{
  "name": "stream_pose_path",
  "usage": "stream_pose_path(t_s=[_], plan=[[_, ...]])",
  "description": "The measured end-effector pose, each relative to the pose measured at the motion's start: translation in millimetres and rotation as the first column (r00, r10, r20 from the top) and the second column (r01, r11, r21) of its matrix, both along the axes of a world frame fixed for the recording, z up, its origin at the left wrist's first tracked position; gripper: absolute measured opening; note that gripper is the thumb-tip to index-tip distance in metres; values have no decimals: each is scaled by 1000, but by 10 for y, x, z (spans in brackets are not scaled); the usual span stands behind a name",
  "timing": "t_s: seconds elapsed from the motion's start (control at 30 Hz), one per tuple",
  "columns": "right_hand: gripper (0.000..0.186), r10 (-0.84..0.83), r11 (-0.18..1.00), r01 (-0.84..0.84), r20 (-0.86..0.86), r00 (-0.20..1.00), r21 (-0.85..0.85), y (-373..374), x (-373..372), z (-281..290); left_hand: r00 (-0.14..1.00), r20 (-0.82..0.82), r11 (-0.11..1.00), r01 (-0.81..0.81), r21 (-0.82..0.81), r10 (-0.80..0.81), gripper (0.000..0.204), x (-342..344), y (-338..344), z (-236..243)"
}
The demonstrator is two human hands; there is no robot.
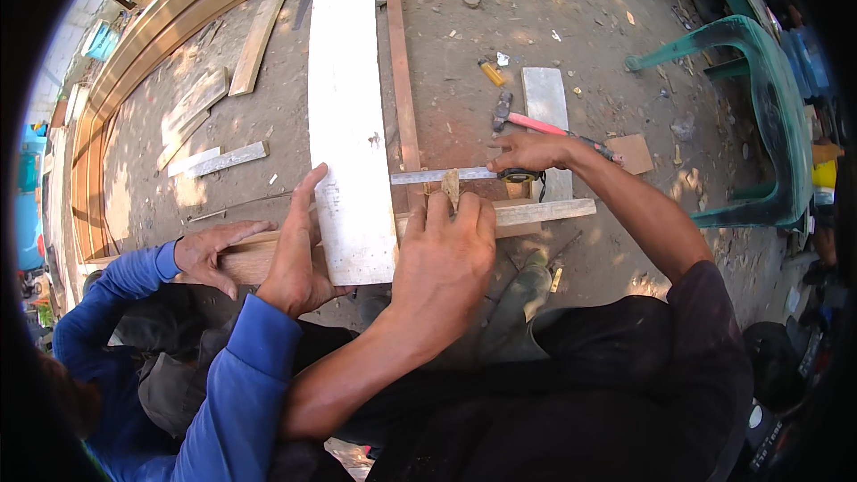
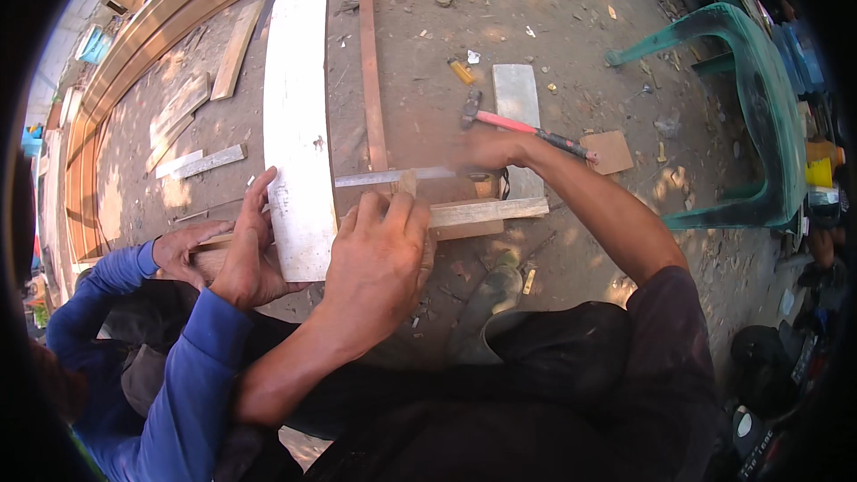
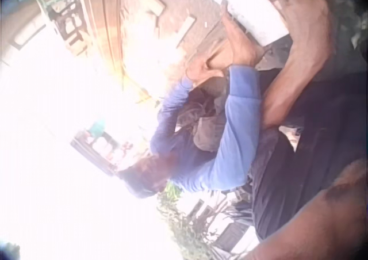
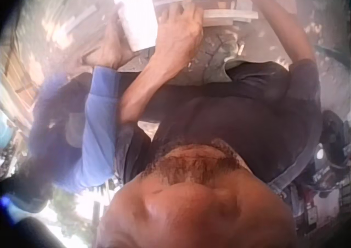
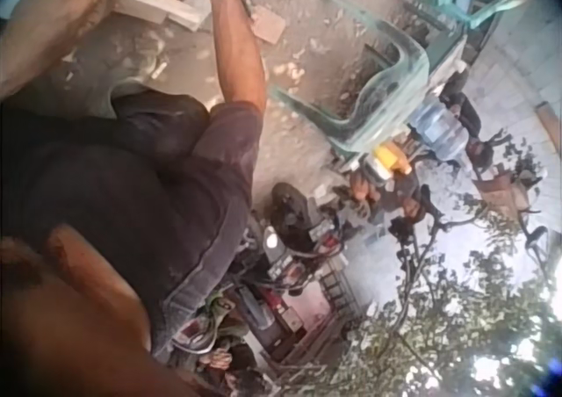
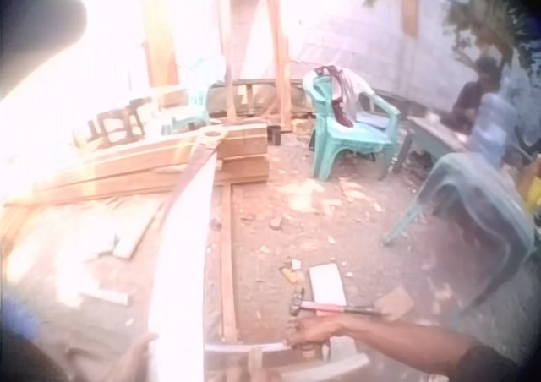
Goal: The person measures and marks a wooden board, then hammers a nail into a wooden frame while another person assists by holding the components.
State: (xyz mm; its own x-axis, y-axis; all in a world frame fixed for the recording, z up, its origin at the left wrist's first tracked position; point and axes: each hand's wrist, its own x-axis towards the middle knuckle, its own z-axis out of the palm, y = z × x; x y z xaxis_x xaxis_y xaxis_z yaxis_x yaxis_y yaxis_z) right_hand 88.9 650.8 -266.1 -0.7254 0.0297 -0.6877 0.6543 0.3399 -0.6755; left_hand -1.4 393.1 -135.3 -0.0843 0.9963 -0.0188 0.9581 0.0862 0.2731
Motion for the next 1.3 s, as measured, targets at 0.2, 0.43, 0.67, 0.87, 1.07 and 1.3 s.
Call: stream_pose_path(t_s=[0.2,0.43,0.67,0.87,1.07,1.3], plan=[[56,54,996,-63,144,988,57,112,154,-408,1000,13,1000,-7,-18,7,33,7,16,31],[49,-129,990,127,45,991,59,227,454,-717,1000,21,1000,-8,23,7,44,22,23,-11],[53,-432,892,430,-20,902,137,622,1587,-535,995,98,999,-6,-54,12,69,41,105,63],[50,-636,561,418,50,770,715,-128,3039,-820,992,120,995,34,-91,-23,66,18,90,138],[44,-807,166,359,-83,585,918,-1117,3430,-1253,1000,17,993,-2,-120,4,71,56,72,129],[32,-500,89,610,-494,711,788,-1162,2606,-1318,1000,-4,993,-13,-114,13,70,77,113,140]])
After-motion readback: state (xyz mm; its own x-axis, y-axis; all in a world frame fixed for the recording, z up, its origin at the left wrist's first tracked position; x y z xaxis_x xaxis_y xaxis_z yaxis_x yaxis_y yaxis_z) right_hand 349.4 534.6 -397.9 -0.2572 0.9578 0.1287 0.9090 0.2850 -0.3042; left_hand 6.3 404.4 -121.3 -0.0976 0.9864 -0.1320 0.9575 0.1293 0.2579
